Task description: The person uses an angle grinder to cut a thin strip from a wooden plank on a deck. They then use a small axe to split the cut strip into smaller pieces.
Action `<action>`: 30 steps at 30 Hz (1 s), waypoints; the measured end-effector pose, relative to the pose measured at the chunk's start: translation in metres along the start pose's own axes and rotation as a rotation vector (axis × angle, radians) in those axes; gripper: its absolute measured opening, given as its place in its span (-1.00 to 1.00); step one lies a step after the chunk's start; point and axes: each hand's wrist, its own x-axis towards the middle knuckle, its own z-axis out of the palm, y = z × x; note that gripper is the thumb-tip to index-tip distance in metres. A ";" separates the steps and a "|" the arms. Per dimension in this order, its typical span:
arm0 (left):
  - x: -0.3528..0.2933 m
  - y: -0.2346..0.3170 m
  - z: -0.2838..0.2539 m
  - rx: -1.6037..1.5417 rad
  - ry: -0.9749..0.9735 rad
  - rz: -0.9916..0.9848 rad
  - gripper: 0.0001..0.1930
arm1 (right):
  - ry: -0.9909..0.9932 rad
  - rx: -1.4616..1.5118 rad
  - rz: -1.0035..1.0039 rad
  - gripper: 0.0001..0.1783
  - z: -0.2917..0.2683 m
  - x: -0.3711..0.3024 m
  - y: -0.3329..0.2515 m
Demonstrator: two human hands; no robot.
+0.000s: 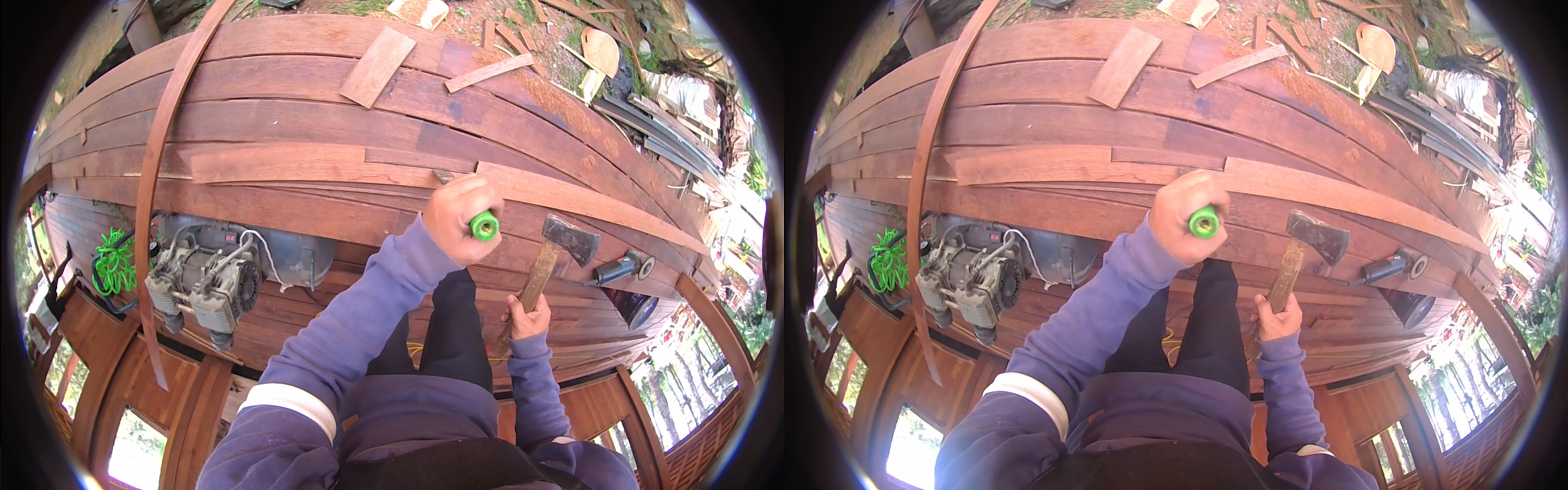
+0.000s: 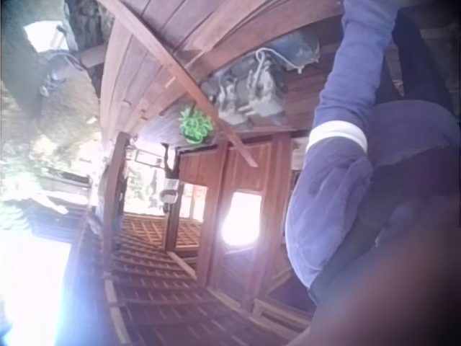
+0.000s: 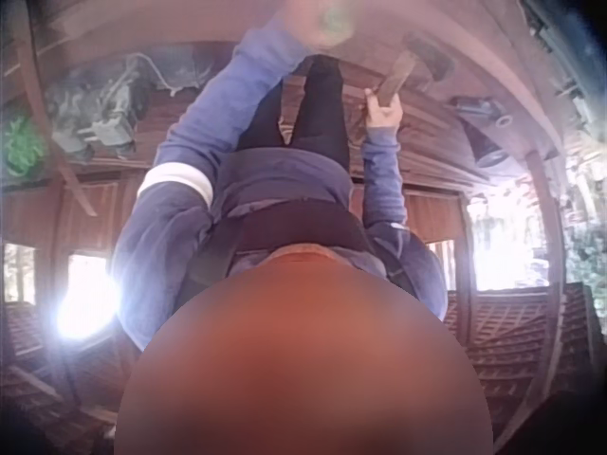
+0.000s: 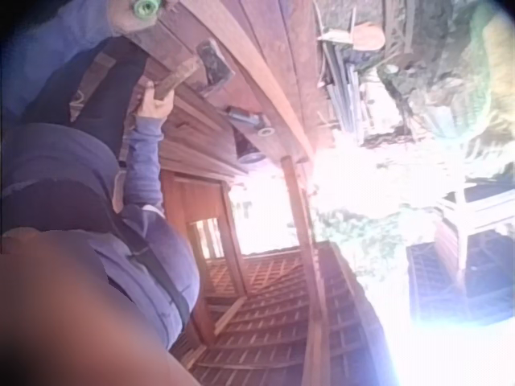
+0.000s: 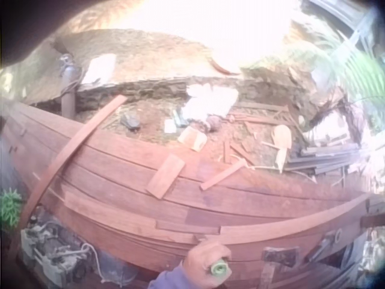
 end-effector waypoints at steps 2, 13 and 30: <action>0.005 0.000 0.005 -0.003 -0.013 0.002 -0.67 | -0.001 0.005 -0.019 -0.82 0.002 0.000 -0.006; 0.007 -0.036 0.043 0.092 -0.207 -0.107 -0.78 | 0.055 -0.043 -0.076 -0.81 -0.009 0.000 -0.017; -0.026 -0.042 0.032 0.095 0.092 0.094 -0.63 | -0.021 -0.122 -0.052 -0.83 0.013 -0.005 -0.012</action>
